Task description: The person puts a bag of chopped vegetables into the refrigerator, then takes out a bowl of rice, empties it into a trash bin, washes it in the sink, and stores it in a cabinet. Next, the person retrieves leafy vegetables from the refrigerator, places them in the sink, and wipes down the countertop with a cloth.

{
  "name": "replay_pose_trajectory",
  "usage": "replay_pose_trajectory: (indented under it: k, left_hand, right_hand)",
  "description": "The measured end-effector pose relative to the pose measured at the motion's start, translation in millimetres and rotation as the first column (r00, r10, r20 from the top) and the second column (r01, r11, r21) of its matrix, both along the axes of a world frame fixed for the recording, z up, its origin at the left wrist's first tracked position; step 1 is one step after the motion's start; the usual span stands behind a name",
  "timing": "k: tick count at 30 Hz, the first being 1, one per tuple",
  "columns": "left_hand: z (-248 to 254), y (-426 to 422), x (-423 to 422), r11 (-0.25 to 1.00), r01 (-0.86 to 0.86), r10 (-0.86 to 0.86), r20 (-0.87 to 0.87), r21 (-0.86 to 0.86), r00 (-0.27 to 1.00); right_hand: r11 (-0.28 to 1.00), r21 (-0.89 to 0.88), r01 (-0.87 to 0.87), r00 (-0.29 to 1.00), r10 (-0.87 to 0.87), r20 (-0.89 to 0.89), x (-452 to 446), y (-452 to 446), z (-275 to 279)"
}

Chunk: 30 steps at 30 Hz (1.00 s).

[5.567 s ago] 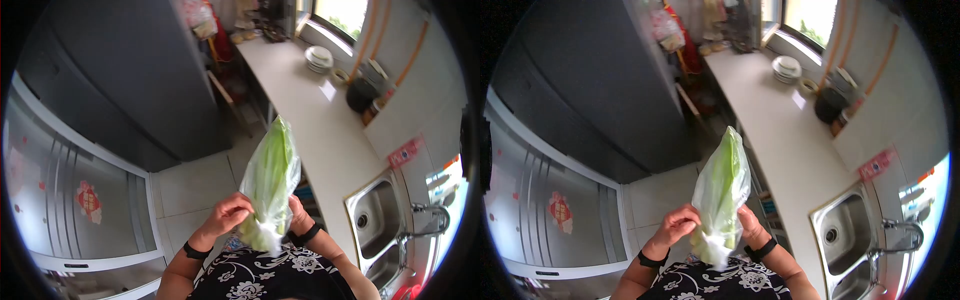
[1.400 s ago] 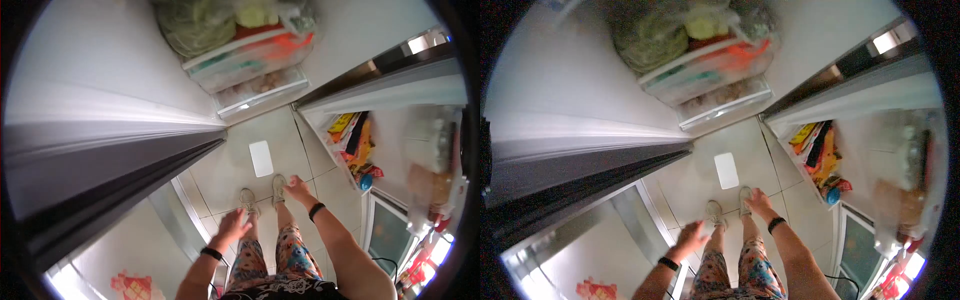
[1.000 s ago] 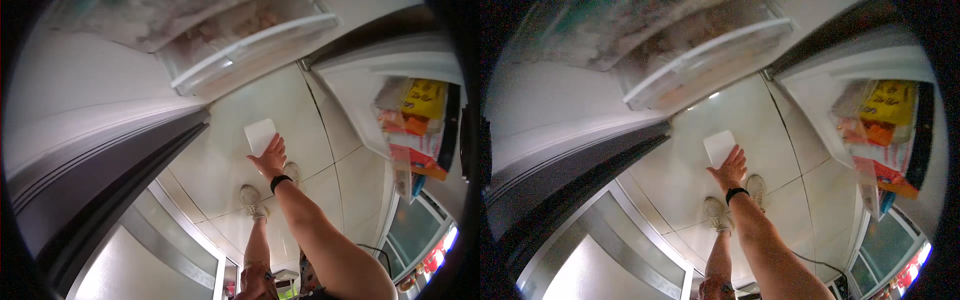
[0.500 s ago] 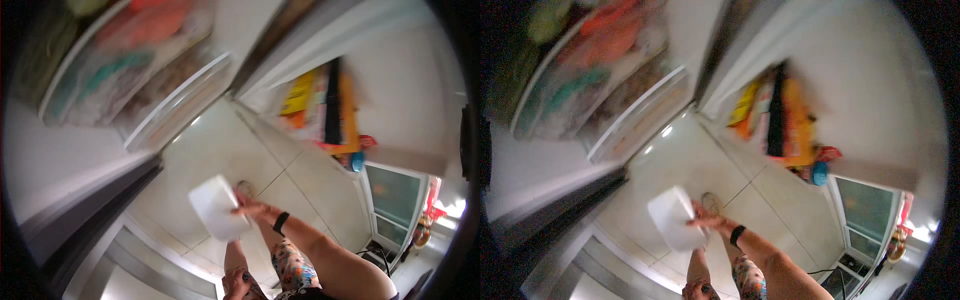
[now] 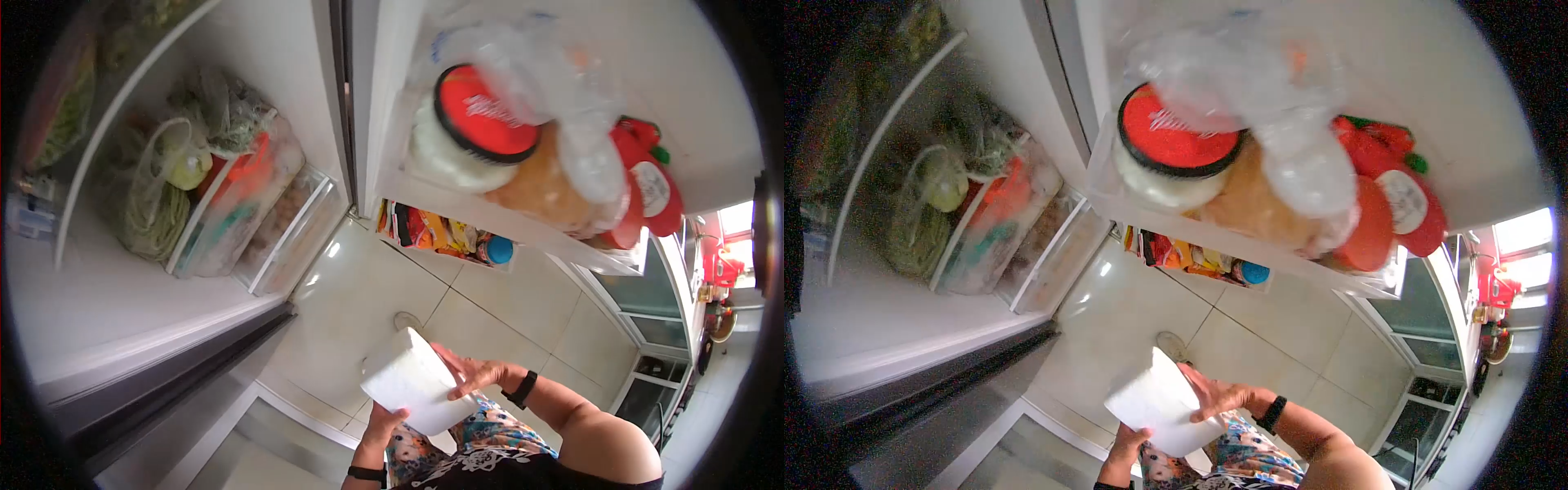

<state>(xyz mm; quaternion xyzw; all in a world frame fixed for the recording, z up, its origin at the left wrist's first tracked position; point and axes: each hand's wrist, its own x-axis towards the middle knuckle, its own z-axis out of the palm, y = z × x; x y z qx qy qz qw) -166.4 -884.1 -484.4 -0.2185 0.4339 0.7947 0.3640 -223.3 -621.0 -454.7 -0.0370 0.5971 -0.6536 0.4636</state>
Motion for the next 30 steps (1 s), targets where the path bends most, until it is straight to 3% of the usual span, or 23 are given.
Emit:
replay_pose_trajectory:
  k: [3,6,7,8,9,10,12,13,14,16,17,18,19,20,21,22,23,24,26,27,28,30]
  left_hand:
    - [35.8,3.5,-17.0,0.99,0.018,-0.009,-0.066,0.14,0.998]
    - [85.3,18.4,-47.9,0.996,0.053,-0.04,-0.166,0.078,0.985]
    - [85.0,23.8,-50.3,1.0,0.016,-0.01,-0.257,0.024,0.966]
    - [85.3,28.8,-52.6,1.0,0.015,-0.008,-0.26,0.022,0.966]
    - [88.5,33.5,-56.0,0.996,-0.012,-0.021,-0.355,-0.093,0.934]
    - [92.7,39.2,-60.3,0.979,-0.054,-0.041,-0.447,-0.198,0.894]
    - [103.0,61.6,-77.4,0.982,-0.052,-0.041,-0.477,-0.179,0.878]
    - [108.7,74.0,-91.1,0.975,-0.036,-0.094,-0.556,-0.218,0.826]
    - [112.0,86.0,-103.4,0.965,-0.028,-0.147,-0.626,-0.26,0.766]
    - [97.5,110.6,-128.6,0.945,-0.049,-0.192,-0.672,-0.322,0.715]
    - [85.1,123.4,-142.3,0.805,-0.114,-0.472,-0.746,-0.582,0.47]
    - [72.2,136.5,-151.9,0.601,-0.258,-0.728,-0.651,-0.757,0.214]
    - [60.1,149.6,-159.2,0.65,-0.228,-0.652,-0.686,-0.725,0.321]
    - [45.9,164.3,-168.3,0.649,-0.242,-0.643,-0.69,-0.721,0.332]
    - [32.8,179.6,-177.3,0.801,-0.091,-0.47,-0.716,-0.592,0.517]
    - [26.2,193.1,-185.3,0.918,0.019,-0.299,-0.658,-0.397,0.691]
    - [32.6,202.9,-191.0,0.907,0.02,-0.316,-0.649,-0.421,0.692]
    - [39.3,213.5,-196.2,0.905,0.016,-0.315,-0.646,-0.424,0.695]
    - [43.6,229.1,-198.7,0.939,-0.048,-0.17,-0.58,-0.341,0.797]
    - [30.0,231.2,-194.8,0.956,0.021,-0.155,-0.441,-0.294,0.884]
    - [20.0,235.0,-193.3,0.955,0.016,-0.151,-0.436,-0.297,0.887]
    - [10.5,241.6,-190.2,0.865,0.073,-0.316,-0.426,-0.496,0.848]
  right_hand:
    - [1.0,0.002,-0.021,0.999,0.021,-0.03,-6.3,16.2,19.7]
    - [1.0,-0.005,0.013,1.0,-0.013,-0.029,-11.3,26.0,44.9]
    - [0.953,0.302,-0.031,0.978,0.091,-0.189,-11.8,28.1,53.3]
    - [0.812,0.584,-0.015,0.923,0.236,-0.305,-13.5,30.6,60.9]
    - [0.784,0.609,0.117,0.883,0.199,-0.426,-14.0,31.5,73.1]
    - [0.783,0.611,0.116,0.881,0.203,-0.428,-16.9,31.0,86.6]
    - [0.787,0.543,0.293,0.91,-0.056,-0.41,-28.2,30.2,116.4]
    - [0.702,0.618,0.354,0.887,-0.042,-0.459,-40.8,31.4,139.9]
    - [0.702,0.619,0.353,0.883,-0.03,-0.469,-46.1,41.8,137.0]
    - [0.702,0.563,0.435,0.871,-0.17,-0.461,-57.6,76.3,108.6]
    - [0.658,0.54,0.525,0.769,-0.094,-0.633,-65.3,95.3,85.4]
    - [0.632,0.606,0.483,0.794,-0.023,-0.608,-77.0,117.0,75.1]
    - [0.597,0.579,0.556,0.669,0.093,-0.738,-85.7,133.7,57.9]
    - [0.574,0.53,0.624,0.514,0.209,-0.832,-96.2,151.3,33.6]
    - [0.582,0.531,0.616,0.511,0.218,-0.832,-100.0,177.4,-10.1]
    - [0.63,0.352,0.692,0.549,-0.142,-0.824,-99.1,205.9,-61.0]
    - [0.603,0.176,0.778,0.533,-0.486,-0.693,-103.6,213.5,-73.2]
    - [0.608,0.175,0.774,0.538,-0.486,-0.689,-101.0,219.3,-84.0]
    - [0.426,0.376,0.823,0.468,-0.134,-0.873,-96.5,198.4,-59.3]
    - [0.431,0.381,0.818,0.476,-0.136,-0.869,-94.8,183.2,-43.1]
    - [0.443,0.408,0.799,0.479,-0.057,-0.876,-96.7,164.5,-24.9]
    - [0.457,0.459,0.762,0.468,0.101,-0.878,-98.7,141.1,-2.7]
